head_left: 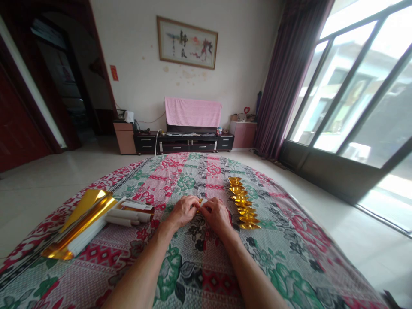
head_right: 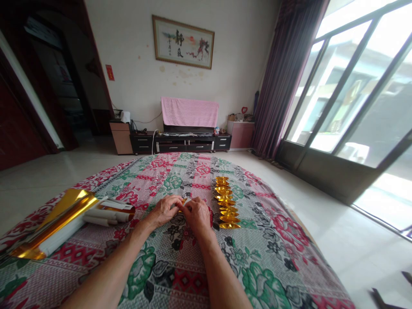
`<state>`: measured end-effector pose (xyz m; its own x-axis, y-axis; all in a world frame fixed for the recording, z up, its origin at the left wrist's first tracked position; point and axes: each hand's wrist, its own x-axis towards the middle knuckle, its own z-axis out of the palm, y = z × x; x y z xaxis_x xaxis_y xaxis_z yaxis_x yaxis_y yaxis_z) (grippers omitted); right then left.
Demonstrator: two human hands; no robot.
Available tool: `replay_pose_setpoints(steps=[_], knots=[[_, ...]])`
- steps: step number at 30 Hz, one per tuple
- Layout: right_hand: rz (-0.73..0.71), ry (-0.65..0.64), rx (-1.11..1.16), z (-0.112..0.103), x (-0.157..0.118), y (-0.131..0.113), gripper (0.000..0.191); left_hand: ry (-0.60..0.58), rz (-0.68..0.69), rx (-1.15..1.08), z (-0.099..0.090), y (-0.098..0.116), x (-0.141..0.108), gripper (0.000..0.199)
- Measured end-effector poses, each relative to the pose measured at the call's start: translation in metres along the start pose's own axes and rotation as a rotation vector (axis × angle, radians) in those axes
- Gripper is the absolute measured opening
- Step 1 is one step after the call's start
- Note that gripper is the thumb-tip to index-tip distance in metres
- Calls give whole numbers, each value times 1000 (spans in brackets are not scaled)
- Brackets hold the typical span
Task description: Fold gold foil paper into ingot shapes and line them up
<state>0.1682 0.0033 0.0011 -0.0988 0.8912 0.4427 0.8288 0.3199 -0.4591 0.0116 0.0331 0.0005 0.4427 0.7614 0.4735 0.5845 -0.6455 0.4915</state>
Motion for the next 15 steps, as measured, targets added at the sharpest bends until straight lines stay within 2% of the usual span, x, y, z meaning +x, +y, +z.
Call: replay_pose_setpoints(steps=[4,15], knots=[[-5,-6,-10,1,0,0,16,4,13,-9,1,-1,0,21],[19,-18,-68,-4,0,-6,19,-14,-17,-10,3,-6,0,24]])
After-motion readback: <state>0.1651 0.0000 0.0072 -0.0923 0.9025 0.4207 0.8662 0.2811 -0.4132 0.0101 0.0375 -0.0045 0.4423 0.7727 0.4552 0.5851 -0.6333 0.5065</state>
